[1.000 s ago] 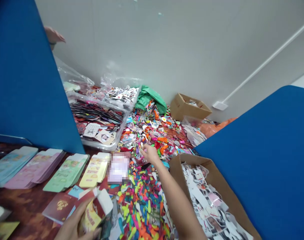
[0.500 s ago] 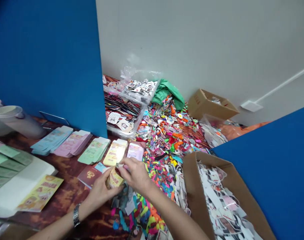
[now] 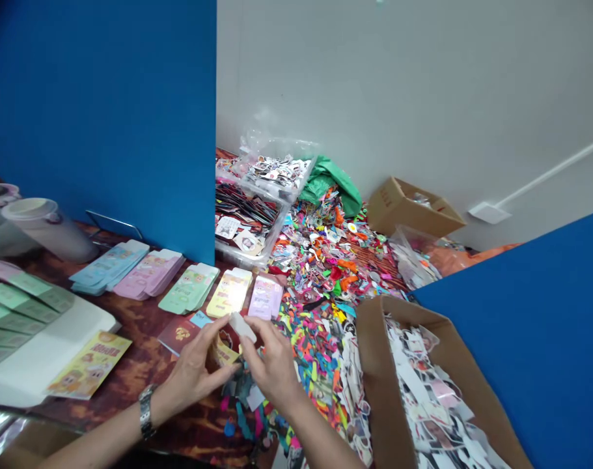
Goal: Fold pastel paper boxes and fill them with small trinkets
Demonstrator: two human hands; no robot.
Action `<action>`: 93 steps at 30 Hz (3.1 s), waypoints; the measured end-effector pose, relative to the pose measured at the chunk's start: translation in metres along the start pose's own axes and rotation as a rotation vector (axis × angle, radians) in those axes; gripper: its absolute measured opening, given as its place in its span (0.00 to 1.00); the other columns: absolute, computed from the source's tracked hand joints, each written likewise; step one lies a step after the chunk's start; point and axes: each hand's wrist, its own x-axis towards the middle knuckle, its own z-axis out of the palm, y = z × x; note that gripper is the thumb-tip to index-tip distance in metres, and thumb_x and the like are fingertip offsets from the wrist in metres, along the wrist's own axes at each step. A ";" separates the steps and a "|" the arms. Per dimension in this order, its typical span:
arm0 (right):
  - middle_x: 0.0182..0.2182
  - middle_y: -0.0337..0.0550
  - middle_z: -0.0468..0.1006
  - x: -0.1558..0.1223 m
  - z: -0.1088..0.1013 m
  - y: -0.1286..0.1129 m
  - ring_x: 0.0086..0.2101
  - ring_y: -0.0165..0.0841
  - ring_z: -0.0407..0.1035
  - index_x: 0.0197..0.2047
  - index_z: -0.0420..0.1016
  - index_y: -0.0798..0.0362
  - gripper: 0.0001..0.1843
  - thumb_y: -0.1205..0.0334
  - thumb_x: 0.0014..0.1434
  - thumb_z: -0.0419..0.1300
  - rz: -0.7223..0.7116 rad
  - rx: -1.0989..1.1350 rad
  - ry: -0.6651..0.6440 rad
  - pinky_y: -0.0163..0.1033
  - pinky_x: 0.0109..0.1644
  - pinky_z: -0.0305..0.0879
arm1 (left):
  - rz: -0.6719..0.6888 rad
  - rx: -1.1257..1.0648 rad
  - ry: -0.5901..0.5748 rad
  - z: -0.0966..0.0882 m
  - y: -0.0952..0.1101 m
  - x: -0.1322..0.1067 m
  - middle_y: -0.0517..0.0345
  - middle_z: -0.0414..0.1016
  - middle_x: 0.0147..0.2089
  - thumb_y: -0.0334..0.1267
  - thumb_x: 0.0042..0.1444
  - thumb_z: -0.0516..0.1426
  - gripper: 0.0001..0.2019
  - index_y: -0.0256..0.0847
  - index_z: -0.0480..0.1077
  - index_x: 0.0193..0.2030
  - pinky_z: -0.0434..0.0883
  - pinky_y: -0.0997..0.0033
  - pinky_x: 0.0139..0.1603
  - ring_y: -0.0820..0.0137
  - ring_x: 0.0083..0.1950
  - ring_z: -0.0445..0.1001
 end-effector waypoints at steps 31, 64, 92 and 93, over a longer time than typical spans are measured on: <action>0.56 0.46 0.75 -0.017 0.066 0.001 0.55 0.37 0.70 0.67 0.60 0.46 0.27 0.69 0.67 0.51 -0.245 -0.016 -0.036 0.44 0.57 0.70 | -0.109 0.483 -0.126 -0.039 0.004 -0.030 0.46 0.68 0.50 0.38 0.59 0.51 0.44 0.39 0.23 0.73 0.73 0.65 0.43 0.61 0.45 0.74; 0.43 0.46 0.74 0.044 0.046 -0.023 0.44 0.37 0.71 0.55 0.69 0.49 0.18 0.65 0.61 0.60 -0.163 -0.037 0.190 0.44 0.51 0.70 | -0.141 0.345 0.217 -0.020 -0.005 0.021 0.44 0.76 0.48 0.44 0.57 0.58 0.27 0.37 0.57 0.60 0.75 0.58 0.44 0.55 0.45 0.78; 0.51 0.49 0.78 0.010 0.057 -0.028 0.51 0.36 0.72 0.60 0.71 0.53 0.22 0.72 0.65 0.50 -0.133 -0.028 0.056 0.41 0.56 0.69 | -0.089 0.648 -0.023 -0.025 0.012 0.003 0.42 0.70 0.50 0.39 0.58 0.55 0.48 0.33 0.23 0.72 0.75 0.63 0.34 0.56 0.43 0.75; 0.55 0.50 0.76 0.006 0.062 -0.025 0.55 0.36 0.70 0.63 0.67 0.54 0.24 0.72 0.66 0.49 -0.166 -0.049 0.064 0.42 0.59 0.67 | -0.091 0.664 -0.032 -0.025 0.012 0.003 0.43 0.70 0.49 0.38 0.58 0.54 0.47 0.32 0.23 0.72 0.75 0.63 0.34 0.57 0.42 0.75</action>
